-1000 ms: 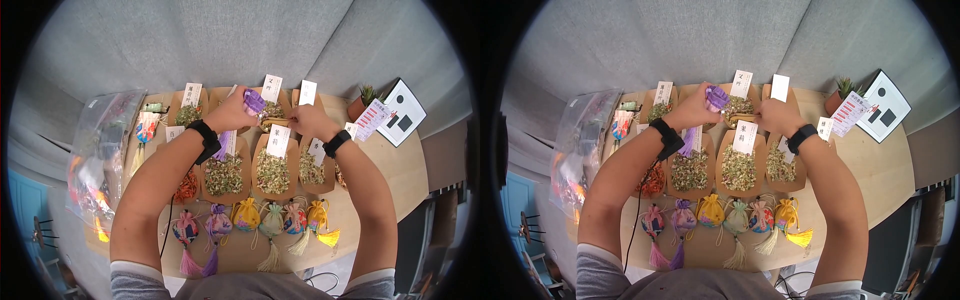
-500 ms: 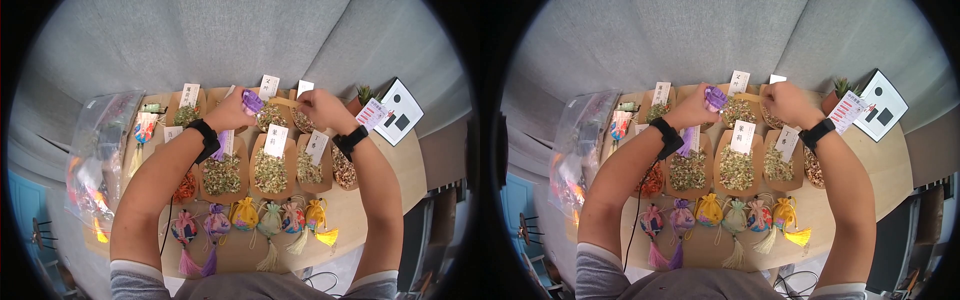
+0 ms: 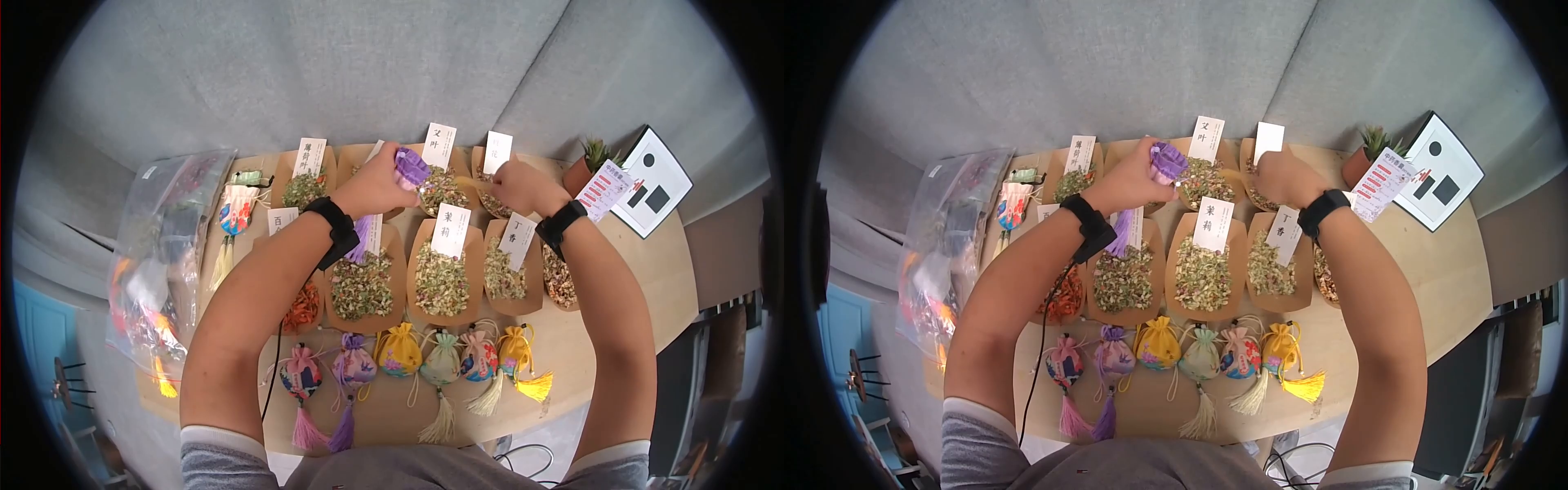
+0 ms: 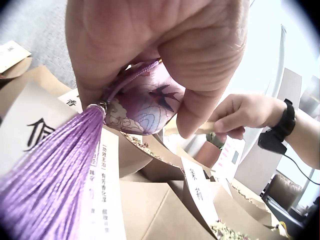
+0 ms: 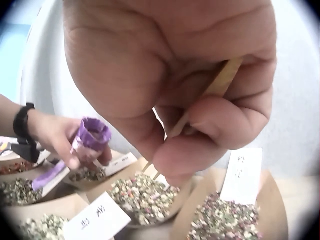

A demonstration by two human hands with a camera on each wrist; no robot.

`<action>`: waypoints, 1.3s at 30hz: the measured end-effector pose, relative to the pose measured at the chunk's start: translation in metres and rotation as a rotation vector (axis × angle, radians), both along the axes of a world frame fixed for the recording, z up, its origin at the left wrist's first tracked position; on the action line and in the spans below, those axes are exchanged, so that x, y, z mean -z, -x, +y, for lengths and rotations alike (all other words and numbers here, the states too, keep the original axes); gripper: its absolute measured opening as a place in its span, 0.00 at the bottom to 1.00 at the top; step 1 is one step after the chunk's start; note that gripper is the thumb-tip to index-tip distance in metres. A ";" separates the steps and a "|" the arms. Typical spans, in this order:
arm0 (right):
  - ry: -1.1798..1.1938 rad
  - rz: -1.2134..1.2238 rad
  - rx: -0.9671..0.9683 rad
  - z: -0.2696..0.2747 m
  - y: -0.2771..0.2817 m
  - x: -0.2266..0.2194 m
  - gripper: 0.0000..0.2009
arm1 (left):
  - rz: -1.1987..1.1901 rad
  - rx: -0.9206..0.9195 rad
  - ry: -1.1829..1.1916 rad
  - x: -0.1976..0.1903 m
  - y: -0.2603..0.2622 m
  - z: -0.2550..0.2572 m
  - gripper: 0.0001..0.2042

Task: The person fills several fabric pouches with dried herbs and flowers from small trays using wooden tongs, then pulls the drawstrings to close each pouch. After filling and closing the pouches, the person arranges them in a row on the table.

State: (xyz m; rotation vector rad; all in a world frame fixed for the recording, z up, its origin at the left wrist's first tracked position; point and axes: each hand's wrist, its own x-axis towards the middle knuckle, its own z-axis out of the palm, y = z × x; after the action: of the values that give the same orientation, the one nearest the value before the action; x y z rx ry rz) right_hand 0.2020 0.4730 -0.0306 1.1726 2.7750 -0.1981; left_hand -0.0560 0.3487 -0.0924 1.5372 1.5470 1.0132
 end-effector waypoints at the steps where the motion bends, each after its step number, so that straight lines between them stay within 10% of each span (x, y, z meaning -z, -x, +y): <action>1: 0.051 -0.008 -0.002 0.001 -0.001 0.008 0.16 | 0.000 -0.002 0.002 0.000 0.001 -0.001 0.41; 11: 0.481 0.113 0.138 -0.023 0.007 -0.002 0.17 | 0.019 0.004 0.013 -0.005 -0.001 -0.003 0.41; 23: -0.002 0.088 -0.159 -0.020 0.006 0.023 0.12 | 0.029 -0.005 0.016 -0.005 -0.003 -0.001 0.42; 39: 0.058 0.373 -0.188 -0.031 0.013 -0.051 0.11 | 0.009 -0.006 -0.040 0.000 -0.007 0.003 0.39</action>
State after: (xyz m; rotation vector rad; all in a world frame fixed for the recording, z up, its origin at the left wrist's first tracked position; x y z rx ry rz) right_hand 0.1887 0.4419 0.0199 0.9337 3.1508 -0.5231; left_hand -0.0491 0.3512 -0.0921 1.5674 1.5471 1.0477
